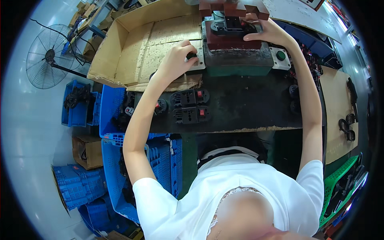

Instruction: Assembling and pressing electrical power strip components at a manufacturing workstation.

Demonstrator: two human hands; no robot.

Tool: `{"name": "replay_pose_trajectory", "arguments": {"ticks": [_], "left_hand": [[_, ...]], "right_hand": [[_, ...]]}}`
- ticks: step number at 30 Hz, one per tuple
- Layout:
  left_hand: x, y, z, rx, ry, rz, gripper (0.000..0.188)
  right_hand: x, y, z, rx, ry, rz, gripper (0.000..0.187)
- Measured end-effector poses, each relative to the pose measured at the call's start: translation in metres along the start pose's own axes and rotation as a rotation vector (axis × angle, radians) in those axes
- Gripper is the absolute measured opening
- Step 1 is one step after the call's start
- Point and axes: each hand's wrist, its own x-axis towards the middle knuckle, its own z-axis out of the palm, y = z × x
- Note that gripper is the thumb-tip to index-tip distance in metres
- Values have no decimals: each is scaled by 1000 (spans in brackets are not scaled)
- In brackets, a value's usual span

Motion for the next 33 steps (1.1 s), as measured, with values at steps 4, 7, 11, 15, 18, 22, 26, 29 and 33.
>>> {"name": "replay_pose_trajectory", "arguments": {"ticks": [4, 7, 11, 15, 18, 22, 26, 29, 33], "left_hand": [[-12, -2, -8, 24, -52, -16, 11], [-13, 0, -7, 36, -20, 4, 12], [-3, 5, -4, 33, -25, -20, 14], [54, 23, 13, -69, 279, 213, 31], [85, 15, 32, -99, 261, 188, 47], [112, 7, 48, -221, 71, 122, 62], [110, 13, 43, -192, 93, 46, 48], [116, 5, 47, -74, 163, 263, 47], [113, 0, 51, -63, 192, 263, 42]], "right_hand": [[-37, -2, -18, -71, 124, 31, 54], [-69, -6, -34, -10, 28, 255, 35], [-62, -14, -31, -31, 83, 269, 19], [-23, -15, -15, -80, 295, 80, 22], [7, -23, -5, 5, 98, 107, 23], [8, -11, -3, 212, 67, 128, 26], [4, -9, -4, 272, 1, 172, 26], [0, 5, 5, 235, 111, 128, 30], [2, -7, 3, 215, 10, 235, 32]]}}
